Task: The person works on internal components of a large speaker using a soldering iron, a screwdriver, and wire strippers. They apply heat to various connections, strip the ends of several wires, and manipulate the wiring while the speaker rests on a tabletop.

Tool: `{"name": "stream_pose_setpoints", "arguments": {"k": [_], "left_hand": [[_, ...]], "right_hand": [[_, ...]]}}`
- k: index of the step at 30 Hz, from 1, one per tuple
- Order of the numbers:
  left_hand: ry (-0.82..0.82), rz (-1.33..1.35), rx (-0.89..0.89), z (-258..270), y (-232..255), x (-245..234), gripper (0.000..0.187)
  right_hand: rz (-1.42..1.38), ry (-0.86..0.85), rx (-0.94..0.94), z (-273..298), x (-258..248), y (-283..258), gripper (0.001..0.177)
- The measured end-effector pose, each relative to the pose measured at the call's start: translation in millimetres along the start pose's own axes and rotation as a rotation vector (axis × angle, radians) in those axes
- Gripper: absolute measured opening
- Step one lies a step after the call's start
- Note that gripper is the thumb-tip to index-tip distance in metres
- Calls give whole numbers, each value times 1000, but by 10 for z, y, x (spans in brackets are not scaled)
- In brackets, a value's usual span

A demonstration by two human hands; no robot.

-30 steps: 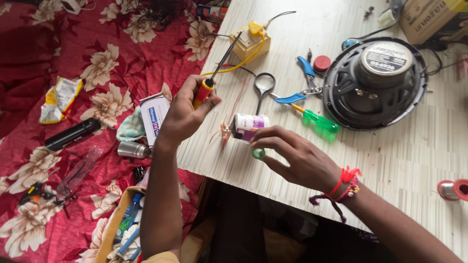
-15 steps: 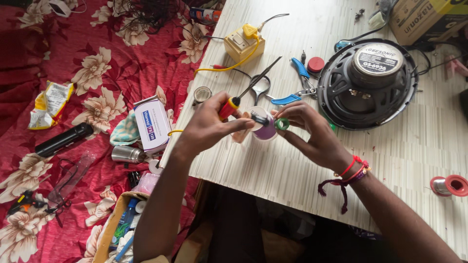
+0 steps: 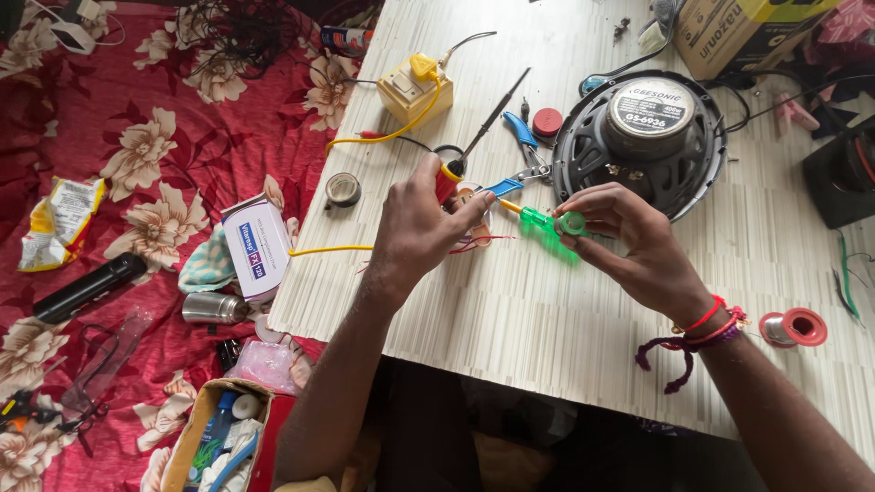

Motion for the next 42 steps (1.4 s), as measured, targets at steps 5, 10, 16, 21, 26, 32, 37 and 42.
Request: {"name": "stream_pose_setpoints", "arguments": {"k": [5,10,16,21,26,32,37,42], "left_hand": [[-3,-93,-19,47,22,17,60],[-24,-2,-53,71,-6,-370,49],[-55,-148,478,-250,259,-880,19],[-81,-108,593,-666,275,-797,28],[-131,-226,627,-878,177,-576,29],[-29,-387,799,-806,96,-337,20],[9,-302,889,-739,157,-274,14],[-20,-263,898,-710,182,-199,10]], "right_hand": [[17,0,4,55,-36,47,36],[35,28,-6,141,-23,43,32],[54,57,-65,159,47,-20,32],[-62,97,-33,218,116,7,34],[-62,169,-38,221,76,75,35],[-82,219,-36,229,3,144,36],[-31,201,-37,221,43,111,39],[-72,184,30,246,112,143,38]]}}
Point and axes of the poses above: each hand's wrist, its own z-axis away from the middle knuckle, its own x-axis out of the palm, y = z × x, the point moved 7 cm from there along -z, towards the middle knuckle, and after that the axes turned 1 degree about y, right-handed, at the moved point
